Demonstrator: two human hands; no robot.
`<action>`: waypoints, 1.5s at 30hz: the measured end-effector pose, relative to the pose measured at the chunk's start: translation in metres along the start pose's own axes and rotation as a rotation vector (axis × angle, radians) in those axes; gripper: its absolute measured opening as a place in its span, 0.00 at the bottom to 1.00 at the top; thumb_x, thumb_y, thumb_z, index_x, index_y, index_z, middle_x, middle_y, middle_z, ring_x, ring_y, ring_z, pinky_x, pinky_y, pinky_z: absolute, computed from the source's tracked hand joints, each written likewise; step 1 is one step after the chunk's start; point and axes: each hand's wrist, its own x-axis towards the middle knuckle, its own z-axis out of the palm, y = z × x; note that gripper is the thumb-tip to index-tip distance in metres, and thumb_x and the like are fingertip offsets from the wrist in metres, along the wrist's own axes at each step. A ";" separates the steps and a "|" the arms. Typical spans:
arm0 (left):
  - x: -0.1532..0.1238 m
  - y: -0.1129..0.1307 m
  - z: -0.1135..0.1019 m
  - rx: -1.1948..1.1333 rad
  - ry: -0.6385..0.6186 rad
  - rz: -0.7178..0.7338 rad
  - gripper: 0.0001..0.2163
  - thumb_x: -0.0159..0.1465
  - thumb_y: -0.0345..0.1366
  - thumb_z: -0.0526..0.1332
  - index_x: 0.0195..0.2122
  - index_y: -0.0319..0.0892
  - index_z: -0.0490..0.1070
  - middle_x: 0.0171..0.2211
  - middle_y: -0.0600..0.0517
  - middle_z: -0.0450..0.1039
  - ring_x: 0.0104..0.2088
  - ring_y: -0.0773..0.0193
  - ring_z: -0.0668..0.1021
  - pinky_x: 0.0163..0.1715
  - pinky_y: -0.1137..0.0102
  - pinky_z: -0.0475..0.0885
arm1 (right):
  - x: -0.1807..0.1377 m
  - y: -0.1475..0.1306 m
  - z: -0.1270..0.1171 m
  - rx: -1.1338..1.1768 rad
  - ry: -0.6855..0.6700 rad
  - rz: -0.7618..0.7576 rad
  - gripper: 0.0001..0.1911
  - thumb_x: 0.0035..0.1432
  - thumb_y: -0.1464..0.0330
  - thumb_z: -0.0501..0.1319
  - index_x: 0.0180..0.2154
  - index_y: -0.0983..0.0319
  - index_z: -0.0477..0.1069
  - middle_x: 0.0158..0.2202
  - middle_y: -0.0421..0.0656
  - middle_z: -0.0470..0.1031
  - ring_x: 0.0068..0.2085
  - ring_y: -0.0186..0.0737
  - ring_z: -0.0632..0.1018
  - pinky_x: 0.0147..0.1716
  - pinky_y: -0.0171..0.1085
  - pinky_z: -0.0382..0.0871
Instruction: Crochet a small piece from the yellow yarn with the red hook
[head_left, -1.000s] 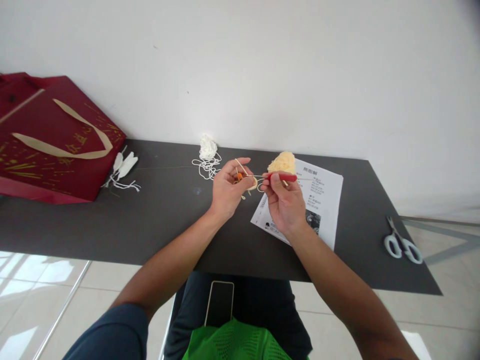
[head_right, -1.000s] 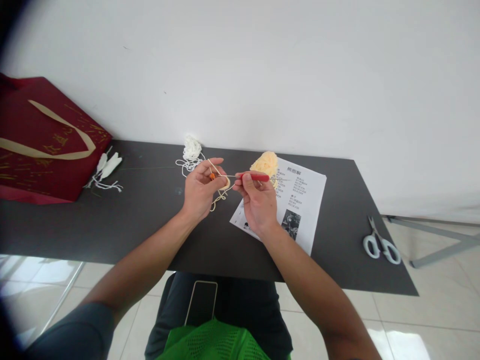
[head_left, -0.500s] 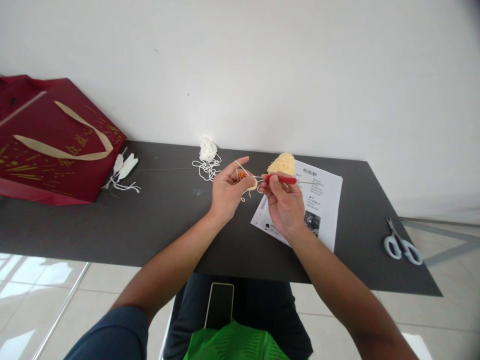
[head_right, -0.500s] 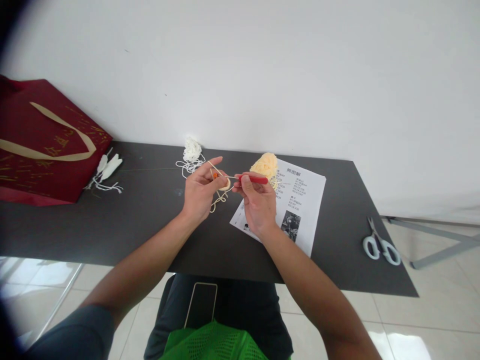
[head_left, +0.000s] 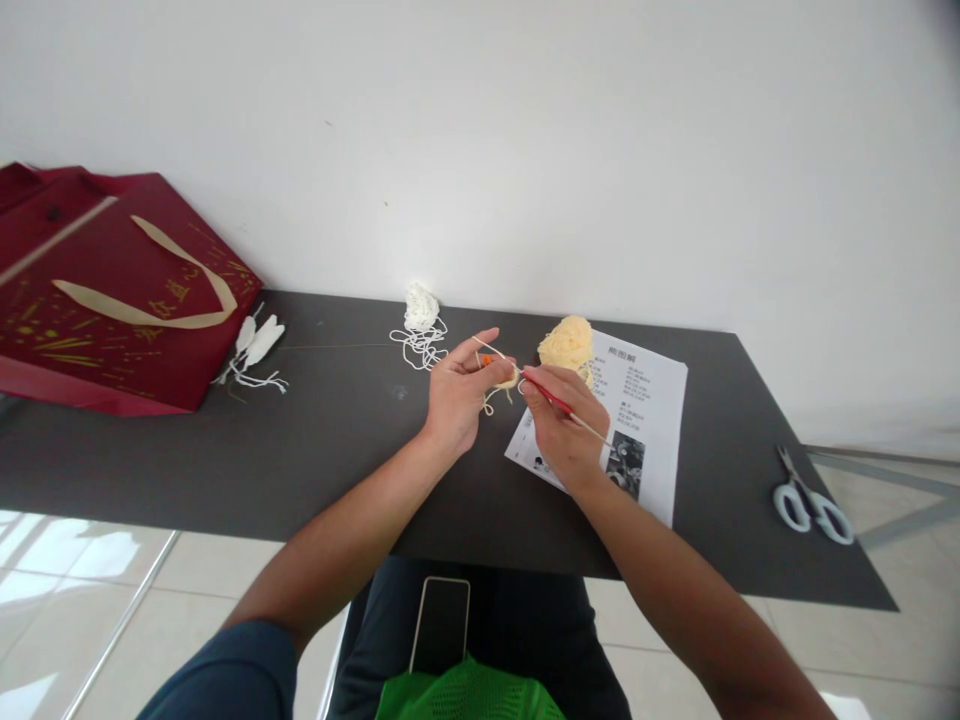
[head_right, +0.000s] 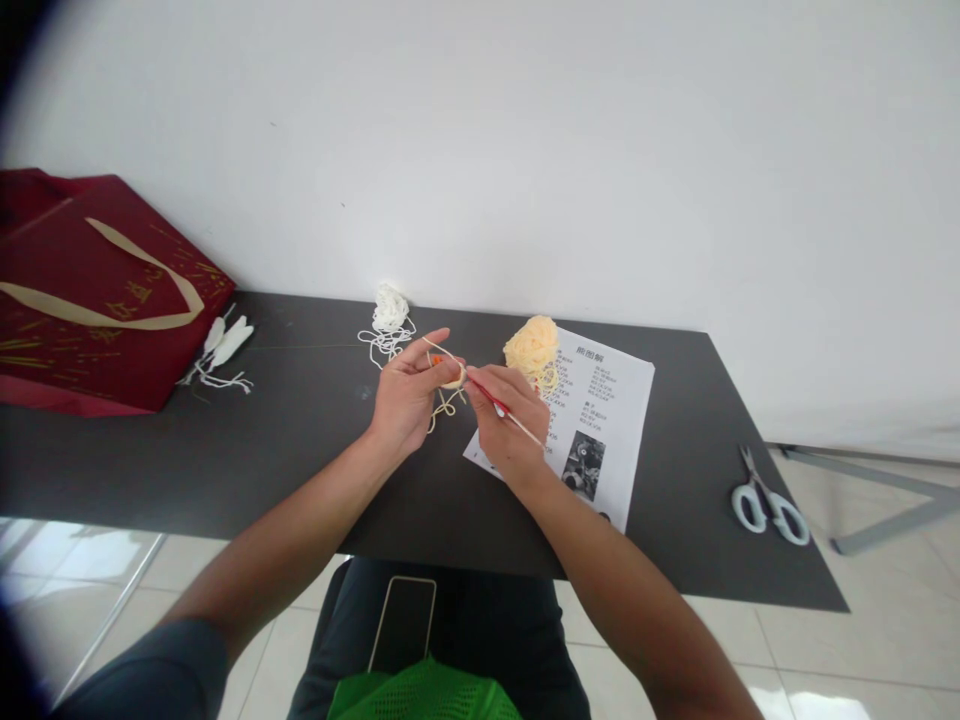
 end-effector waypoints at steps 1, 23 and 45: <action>0.000 0.000 0.000 -0.023 0.002 -0.023 0.25 0.51 0.32 0.77 0.51 0.41 0.78 0.30 0.53 0.83 0.32 0.67 0.82 0.40 0.70 0.75 | -0.001 0.000 0.000 -0.023 -0.023 -0.036 0.11 0.62 0.69 0.69 0.45 0.51 0.84 0.43 0.43 0.85 0.43 0.42 0.84 0.46 0.45 0.81; 0.004 0.009 -0.002 0.021 -0.102 -0.044 0.28 0.49 0.28 0.75 0.53 0.38 0.76 0.28 0.56 0.80 0.27 0.71 0.77 0.35 0.72 0.71 | 0.025 0.005 -0.004 0.685 0.042 0.460 0.06 0.58 0.66 0.72 0.35 0.55 0.77 0.35 0.36 0.82 0.28 0.29 0.76 0.29 0.32 0.73; 0.005 0.019 -0.008 0.121 -0.267 -0.016 0.19 0.47 0.25 0.67 0.42 0.41 0.82 0.23 0.56 0.74 0.20 0.72 0.68 0.23 0.72 0.59 | 0.027 0.002 -0.012 0.656 -0.051 0.412 0.11 0.57 0.60 0.74 0.33 0.55 0.74 0.34 0.37 0.79 0.26 0.29 0.73 0.27 0.34 0.67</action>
